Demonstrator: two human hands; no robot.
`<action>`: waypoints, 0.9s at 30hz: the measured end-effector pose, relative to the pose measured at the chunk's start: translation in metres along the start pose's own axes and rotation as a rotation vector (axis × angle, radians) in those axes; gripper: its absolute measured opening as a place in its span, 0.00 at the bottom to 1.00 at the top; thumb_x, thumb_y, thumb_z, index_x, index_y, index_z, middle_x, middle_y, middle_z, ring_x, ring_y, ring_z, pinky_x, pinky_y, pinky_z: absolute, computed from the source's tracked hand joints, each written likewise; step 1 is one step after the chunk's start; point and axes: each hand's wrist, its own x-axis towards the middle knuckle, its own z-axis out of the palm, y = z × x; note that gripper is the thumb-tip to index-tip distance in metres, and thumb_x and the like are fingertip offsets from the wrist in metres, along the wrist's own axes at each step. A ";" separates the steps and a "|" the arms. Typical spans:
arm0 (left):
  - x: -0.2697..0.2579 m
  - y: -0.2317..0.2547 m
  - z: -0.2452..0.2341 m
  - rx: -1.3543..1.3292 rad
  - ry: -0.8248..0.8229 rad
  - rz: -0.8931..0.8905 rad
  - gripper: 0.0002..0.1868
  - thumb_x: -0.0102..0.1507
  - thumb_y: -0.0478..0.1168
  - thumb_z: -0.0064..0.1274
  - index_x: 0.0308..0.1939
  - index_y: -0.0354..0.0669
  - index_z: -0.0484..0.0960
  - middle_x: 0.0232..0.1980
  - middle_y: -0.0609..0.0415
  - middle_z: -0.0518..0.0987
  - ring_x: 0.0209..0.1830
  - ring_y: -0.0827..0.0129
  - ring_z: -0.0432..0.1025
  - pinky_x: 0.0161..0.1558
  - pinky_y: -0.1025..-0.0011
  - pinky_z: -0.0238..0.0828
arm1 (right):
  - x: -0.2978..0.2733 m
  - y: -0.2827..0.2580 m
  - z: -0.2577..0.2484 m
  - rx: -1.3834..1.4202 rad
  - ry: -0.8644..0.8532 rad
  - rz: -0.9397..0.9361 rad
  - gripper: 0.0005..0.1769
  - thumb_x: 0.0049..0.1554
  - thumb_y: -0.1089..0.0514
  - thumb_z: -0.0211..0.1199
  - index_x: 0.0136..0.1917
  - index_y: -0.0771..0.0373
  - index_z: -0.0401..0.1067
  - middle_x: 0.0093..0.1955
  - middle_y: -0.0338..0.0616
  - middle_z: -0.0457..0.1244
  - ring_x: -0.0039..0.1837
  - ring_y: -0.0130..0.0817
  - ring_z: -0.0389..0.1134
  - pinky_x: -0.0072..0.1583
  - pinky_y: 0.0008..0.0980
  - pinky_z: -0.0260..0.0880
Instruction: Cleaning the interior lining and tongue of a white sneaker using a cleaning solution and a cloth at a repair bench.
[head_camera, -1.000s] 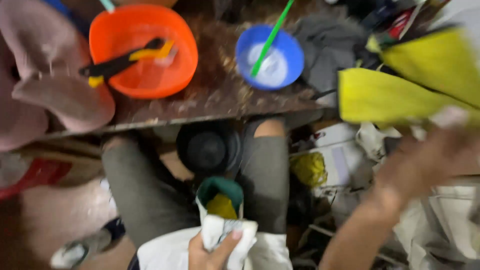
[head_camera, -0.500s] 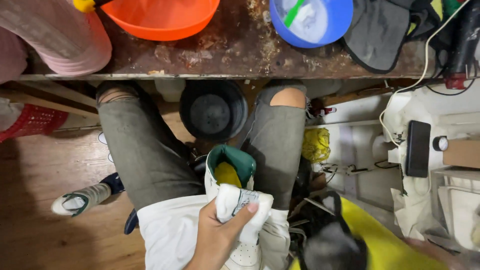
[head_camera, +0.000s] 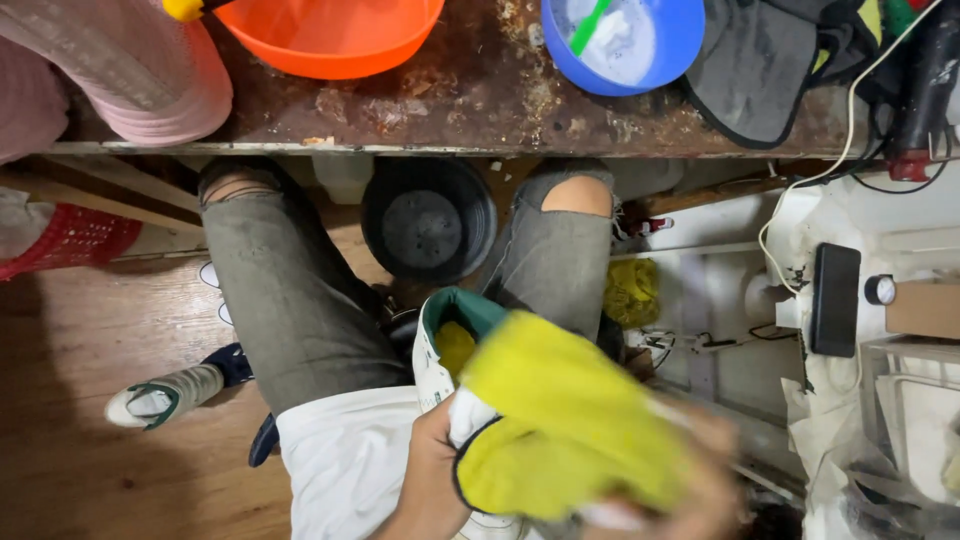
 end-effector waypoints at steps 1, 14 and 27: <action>-0.001 0.002 0.000 -0.024 -0.086 0.146 0.18 0.52 0.38 0.61 0.45 0.36 0.82 0.44 0.56 0.83 0.43 0.73 0.73 0.46 0.69 0.76 | 0.047 -0.009 0.016 -0.022 -0.017 -0.004 0.40 0.49 0.27 0.42 0.48 0.66 0.69 0.49 0.52 0.65 0.55 0.46 0.62 0.59 0.40 0.64; 0.000 -0.009 -0.014 -0.003 -0.223 0.172 0.18 0.53 0.39 0.62 0.45 0.35 0.79 0.42 0.59 0.79 0.42 0.76 0.69 0.43 0.71 0.74 | 0.062 0.009 0.013 0.355 -0.541 -0.105 0.31 0.59 0.38 0.45 0.62 0.64 0.63 0.65 0.63 0.56 0.66 0.54 0.63 0.64 0.45 0.65; -0.002 -0.006 -0.004 -0.031 -0.167 0.207 0.07 0.56 0.36 0.59 0.36 0.36 0.82 0.36 0.59 0.80 0.37 0.76 0.70 0.38 0.73 0.73 | 0.052 -0.012 0.012 0.040 -0.077 -0.169 0.12 0.54 0.53 0.52 0.44 0.61 0.71 0.54 0.59 0.60 0.55 0.47 0.67 0.58 0.37 0.70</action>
